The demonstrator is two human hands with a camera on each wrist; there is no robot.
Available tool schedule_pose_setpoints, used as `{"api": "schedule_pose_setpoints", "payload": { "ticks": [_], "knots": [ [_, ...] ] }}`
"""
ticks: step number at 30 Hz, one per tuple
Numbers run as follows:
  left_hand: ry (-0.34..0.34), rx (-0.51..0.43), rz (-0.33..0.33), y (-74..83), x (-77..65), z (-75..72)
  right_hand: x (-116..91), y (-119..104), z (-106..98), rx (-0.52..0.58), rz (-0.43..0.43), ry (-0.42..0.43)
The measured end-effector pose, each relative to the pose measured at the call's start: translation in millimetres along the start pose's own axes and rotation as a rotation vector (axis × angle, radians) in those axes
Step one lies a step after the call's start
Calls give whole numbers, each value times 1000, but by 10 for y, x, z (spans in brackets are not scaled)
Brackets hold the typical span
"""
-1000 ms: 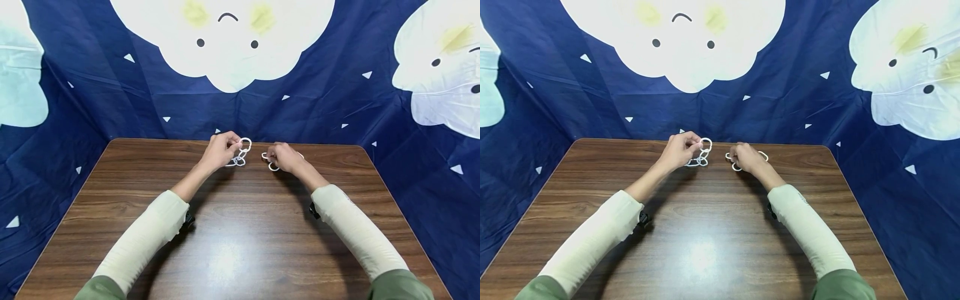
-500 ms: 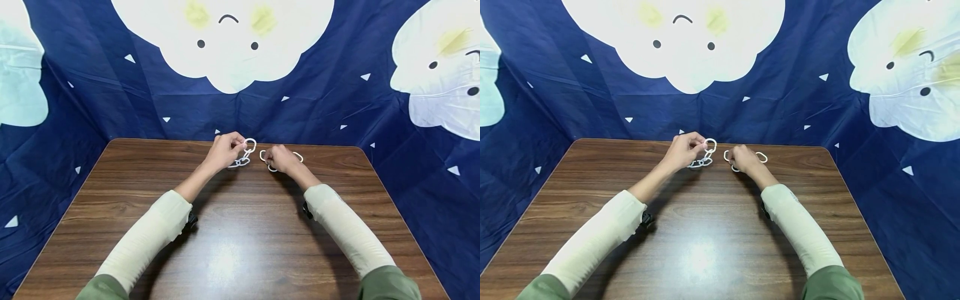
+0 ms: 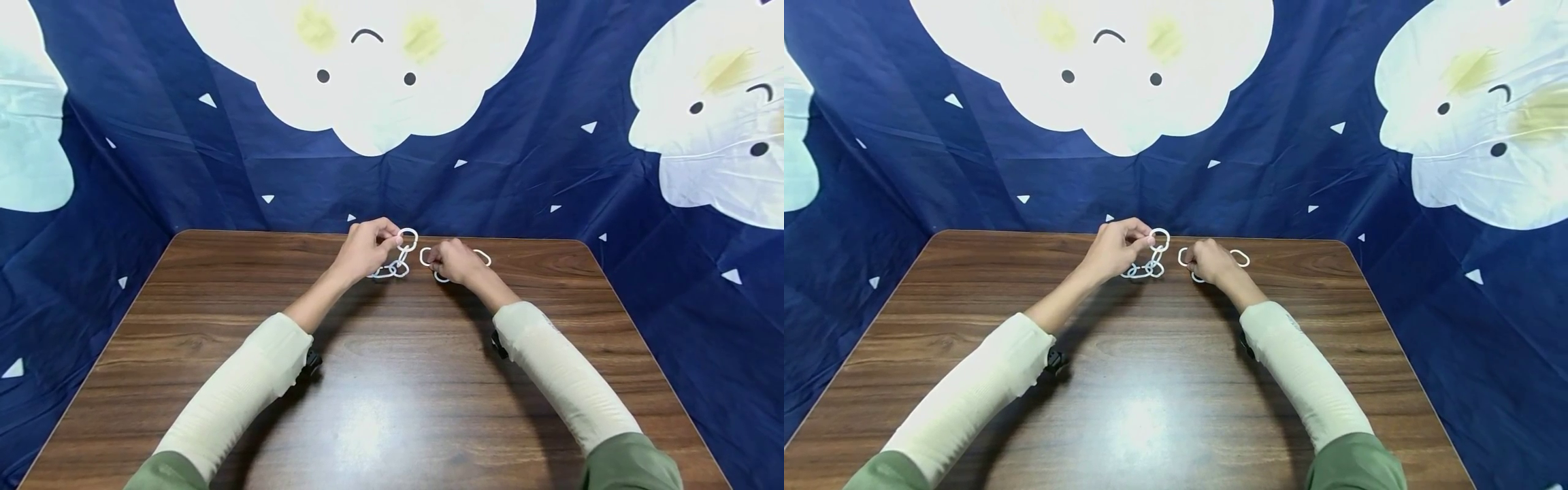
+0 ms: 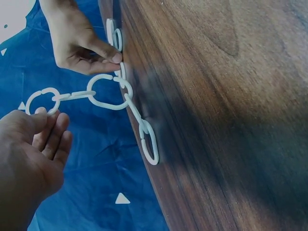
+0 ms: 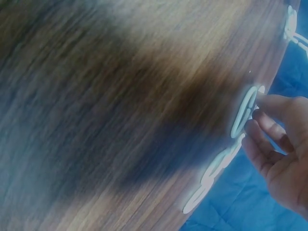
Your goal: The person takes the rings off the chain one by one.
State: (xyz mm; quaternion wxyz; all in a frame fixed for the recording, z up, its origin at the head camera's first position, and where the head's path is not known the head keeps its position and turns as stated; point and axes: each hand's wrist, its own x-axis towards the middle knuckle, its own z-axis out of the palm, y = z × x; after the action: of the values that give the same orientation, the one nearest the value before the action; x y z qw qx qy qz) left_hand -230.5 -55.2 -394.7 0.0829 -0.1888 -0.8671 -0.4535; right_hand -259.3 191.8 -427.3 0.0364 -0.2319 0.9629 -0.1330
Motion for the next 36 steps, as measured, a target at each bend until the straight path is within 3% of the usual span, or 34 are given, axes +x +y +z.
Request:
{"api": "schedule_pose_setpoints", "payload": {
  "ticks": [6,9,10,15,17,24,36],
  "knots": [
    [-2,6,0,-2,-3,7,-15,54,-38,55,-53,25],
    [-7,2,3,-2,-2,13,-28,102,-79,109,-81,60],
    [-10,0,3,1,-4,14,27,225,-11,144,-109,84],
    [-17,-6,10,4,-7,20,11,236,-118,209,-125,140],
    [-17,-8,12,6,-10,21,-56,101,-263,203,-100,148],
    [-20,-17,17,-1,-3,27,-93,-44,-515,245,-69,186],
    [-26,-18,34,-1,20,31,-47,-314,-748,357,-150,163]
  ]
}}
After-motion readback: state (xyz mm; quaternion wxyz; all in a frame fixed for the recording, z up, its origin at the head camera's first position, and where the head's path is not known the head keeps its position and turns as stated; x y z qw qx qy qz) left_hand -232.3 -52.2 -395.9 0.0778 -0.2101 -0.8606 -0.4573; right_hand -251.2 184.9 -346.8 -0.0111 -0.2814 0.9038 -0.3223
